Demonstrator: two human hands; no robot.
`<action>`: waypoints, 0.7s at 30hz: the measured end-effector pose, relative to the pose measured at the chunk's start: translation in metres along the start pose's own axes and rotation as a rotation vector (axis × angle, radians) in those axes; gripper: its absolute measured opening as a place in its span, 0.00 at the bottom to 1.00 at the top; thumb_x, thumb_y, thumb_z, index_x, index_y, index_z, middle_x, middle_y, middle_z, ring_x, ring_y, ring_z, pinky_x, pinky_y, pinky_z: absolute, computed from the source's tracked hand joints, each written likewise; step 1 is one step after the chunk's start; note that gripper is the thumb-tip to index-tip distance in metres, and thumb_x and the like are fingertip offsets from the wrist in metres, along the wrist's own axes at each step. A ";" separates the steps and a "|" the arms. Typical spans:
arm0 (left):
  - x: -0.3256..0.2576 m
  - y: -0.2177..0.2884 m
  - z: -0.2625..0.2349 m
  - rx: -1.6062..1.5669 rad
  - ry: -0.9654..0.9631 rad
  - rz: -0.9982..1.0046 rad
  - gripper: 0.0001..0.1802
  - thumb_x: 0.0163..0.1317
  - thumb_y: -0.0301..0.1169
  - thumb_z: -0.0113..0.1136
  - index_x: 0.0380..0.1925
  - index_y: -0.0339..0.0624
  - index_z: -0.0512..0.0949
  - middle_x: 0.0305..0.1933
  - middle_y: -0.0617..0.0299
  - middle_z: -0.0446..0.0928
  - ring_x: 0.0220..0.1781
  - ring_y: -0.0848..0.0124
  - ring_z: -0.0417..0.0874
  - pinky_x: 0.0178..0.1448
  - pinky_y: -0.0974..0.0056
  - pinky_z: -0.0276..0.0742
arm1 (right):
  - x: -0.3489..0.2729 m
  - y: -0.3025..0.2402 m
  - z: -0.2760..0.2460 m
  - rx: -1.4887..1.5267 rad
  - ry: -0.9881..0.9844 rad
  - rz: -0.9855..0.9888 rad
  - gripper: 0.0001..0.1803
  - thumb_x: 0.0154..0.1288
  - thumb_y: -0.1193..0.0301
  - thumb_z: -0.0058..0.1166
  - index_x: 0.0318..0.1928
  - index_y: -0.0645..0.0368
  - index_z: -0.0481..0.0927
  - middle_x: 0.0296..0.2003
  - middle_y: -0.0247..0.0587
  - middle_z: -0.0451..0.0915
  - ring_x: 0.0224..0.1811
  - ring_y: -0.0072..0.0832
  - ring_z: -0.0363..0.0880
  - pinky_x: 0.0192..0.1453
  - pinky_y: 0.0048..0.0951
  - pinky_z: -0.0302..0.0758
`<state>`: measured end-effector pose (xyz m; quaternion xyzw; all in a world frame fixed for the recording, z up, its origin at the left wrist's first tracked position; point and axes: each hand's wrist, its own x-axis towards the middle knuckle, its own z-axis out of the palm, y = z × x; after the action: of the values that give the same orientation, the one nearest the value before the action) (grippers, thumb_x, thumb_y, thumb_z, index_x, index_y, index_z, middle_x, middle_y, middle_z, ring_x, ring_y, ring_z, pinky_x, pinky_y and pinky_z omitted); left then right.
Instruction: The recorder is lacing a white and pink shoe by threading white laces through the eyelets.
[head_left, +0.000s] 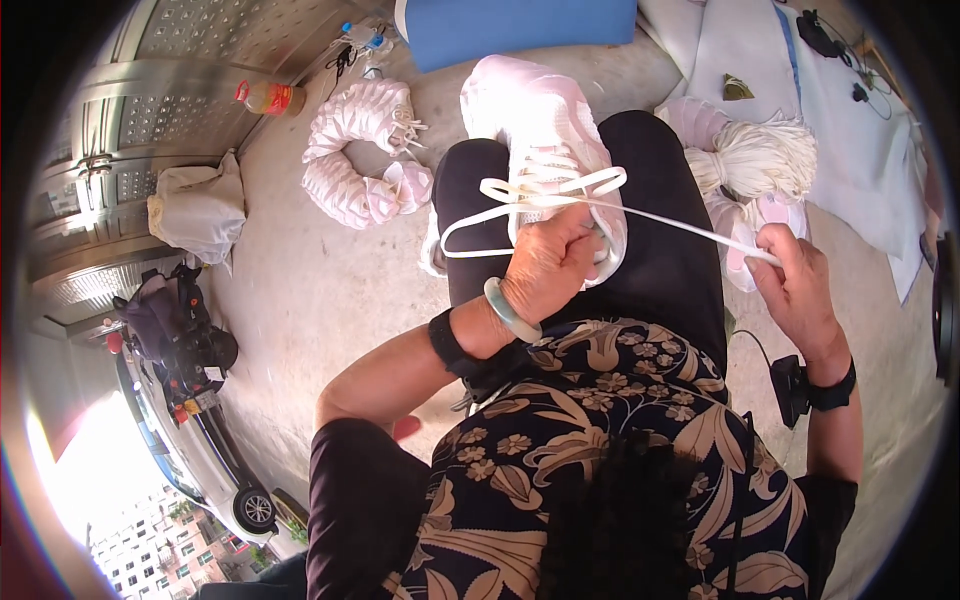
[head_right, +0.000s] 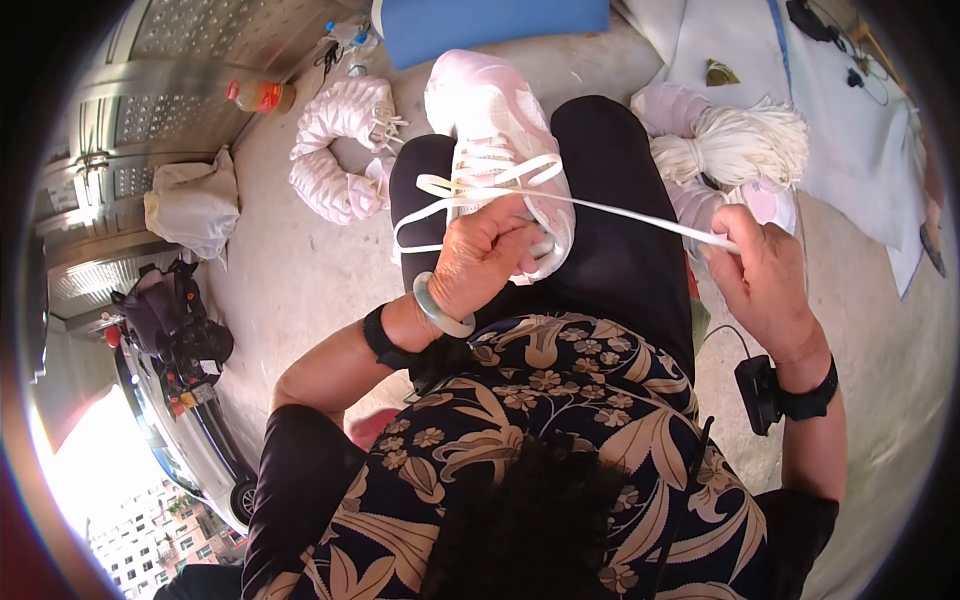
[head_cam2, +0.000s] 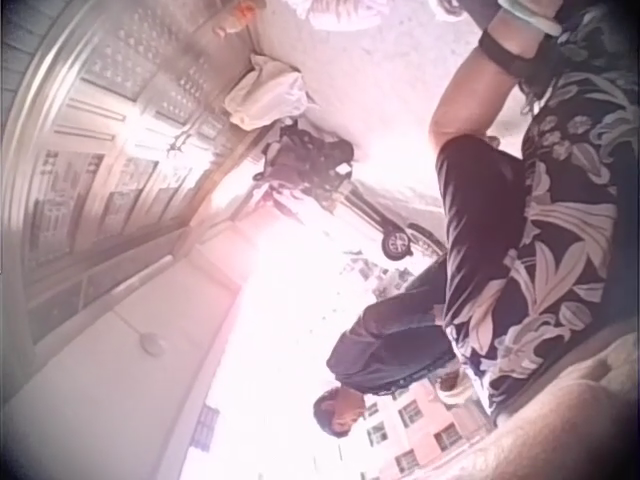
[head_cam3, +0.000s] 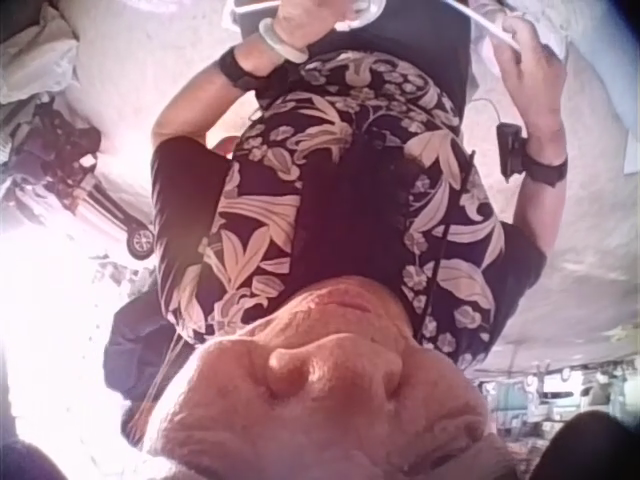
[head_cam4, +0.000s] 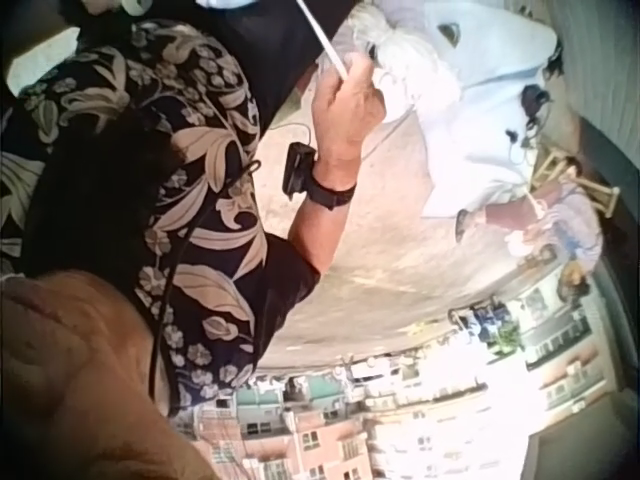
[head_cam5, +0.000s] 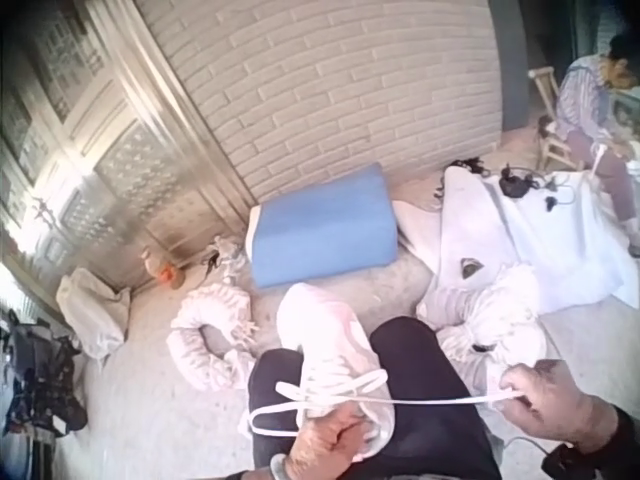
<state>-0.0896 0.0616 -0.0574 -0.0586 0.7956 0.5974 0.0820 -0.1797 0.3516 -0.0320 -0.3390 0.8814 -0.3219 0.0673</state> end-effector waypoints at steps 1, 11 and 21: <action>0.000 0.000 0.000 -0.001 0.003 0.000 0.14 0.62 0.18 0.48 0.48 0.34 0.74 0.32 0.62 0.80 0.24 0.80 0.76 0.30 0.74 0.73 | 0.000 0.001 -0.001 -0.001 -0.001 -0.002 0.08 0.57 0.76 0.51 0.38 0.60 0.71 0.21 0.45 0.73 0.24 0.43 0.72 0.30 0.37 0.67; 0.005 0.002 -0.003 0.000 0.006 -0.003 0.08 0.61 0.18 0.51 0.40 0.31 0.75 0.30 0.60 0.80 0.23 0.79 0.78 0.28 0.74 0.75 | 0.007 0.005 -0.020 -0.230 0.036 -0.295 0.06 0.54 0.77 0.52 0.34 0.60 0.72 0.23 0.45 0.73 0.25 0.45 0.70 0.33 0.40 0.65; 0.005 0.014 -0.003 -0.083 -0.007 -0.102 0.09 0.61 0.19 0.52 0.42 0.32 0.75 0.33 0.59 0.80 0.24 0.80 0.78 0.27 0.76 0.74 | 0.008 0.030 0.034 -0.177 -0.032 -0.192 0.02 0.53 0.77 0.53 0.28 0.60 0.74 0.24 0.45 0.67 0.29 0.45 0.71 0.34 0.38 0.69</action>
<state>-0.0978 0.0624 -0.0441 -0.1005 0.7659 0.6250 0.1125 -0.1912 0.3456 -0.0764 -0.4315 0.8687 -0.2423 0.0203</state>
